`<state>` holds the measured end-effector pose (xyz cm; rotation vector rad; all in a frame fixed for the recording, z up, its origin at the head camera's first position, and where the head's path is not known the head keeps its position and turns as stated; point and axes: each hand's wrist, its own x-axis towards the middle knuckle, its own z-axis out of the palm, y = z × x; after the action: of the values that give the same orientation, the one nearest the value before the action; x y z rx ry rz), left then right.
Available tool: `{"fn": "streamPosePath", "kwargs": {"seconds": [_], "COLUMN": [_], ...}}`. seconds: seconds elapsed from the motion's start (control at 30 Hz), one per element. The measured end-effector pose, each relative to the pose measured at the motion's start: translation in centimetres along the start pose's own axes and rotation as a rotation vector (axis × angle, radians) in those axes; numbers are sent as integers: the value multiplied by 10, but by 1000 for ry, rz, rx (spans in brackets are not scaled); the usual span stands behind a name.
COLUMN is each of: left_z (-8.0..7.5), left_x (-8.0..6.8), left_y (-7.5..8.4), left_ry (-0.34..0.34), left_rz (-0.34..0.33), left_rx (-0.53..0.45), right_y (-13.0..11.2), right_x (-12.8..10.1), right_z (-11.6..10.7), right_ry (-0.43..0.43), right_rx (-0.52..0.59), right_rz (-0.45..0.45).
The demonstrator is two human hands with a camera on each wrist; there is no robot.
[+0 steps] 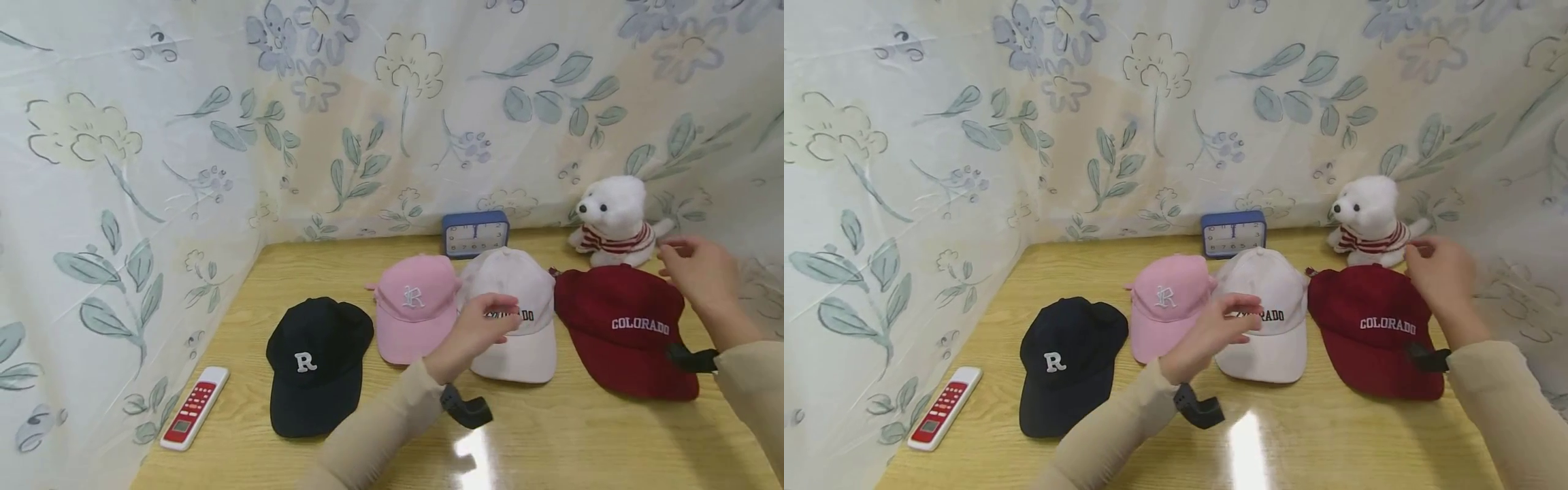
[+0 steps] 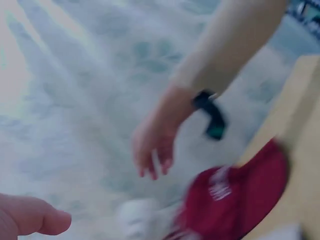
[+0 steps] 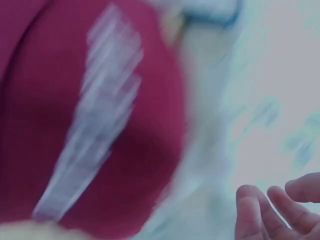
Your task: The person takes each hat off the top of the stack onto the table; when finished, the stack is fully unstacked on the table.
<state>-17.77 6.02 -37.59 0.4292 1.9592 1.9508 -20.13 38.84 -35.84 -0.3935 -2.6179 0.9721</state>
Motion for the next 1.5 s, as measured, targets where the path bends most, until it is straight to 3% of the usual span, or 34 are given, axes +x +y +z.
{"fn": "streamPosePath", "kwargs": {"seconds": [0.07, 0.17, 0.3, 0.47, 0.63, 0.8, 0.93, 1.1, 1.3, 1.4, 1.5], "left_z": [-34, -84, -147, -215, -259, -283, -291, -284, -267, -266, -268], "left_x": [-14, -34, -64, -116, -163, -198, -210, -216, -211, -206, -197], "left_y": [12, 27, 35, 22, -10, -48, -72, -84, -85, -86, -85], "left_ry": [38, 168, 395, 579, 647, 668, 648, 645, 662, 673, 677], "left_rz": [50, 137, 177, 65, -91, -292, -384, -463, -463, -472, -457], "left_rx": [31, 106, 223, 364, 550, 688, 621, 577, 426, 341, 317], "right_y": [-36, -92, -157, -208, -234, -254, -263, -266, -266, -268, -273], "right_x": [-6, -17, -36, -69, -106, -130, -141, -149, -153, -148, -140], "right_z": [13, 42, 95, 179, 252, 292, 309, 322, 328, 330, 329], "right_ry": [77, 138, 26, -192, -344, -462, -515, -500, -441, -400, -365], "right_rx": [28, 131, 298, 346, 263, 218, 232, 270, 363, 394, 413], "right_rz": [-107, -246, -382, -475, -520, -536, -504, -468, -474, -495, -514]}}
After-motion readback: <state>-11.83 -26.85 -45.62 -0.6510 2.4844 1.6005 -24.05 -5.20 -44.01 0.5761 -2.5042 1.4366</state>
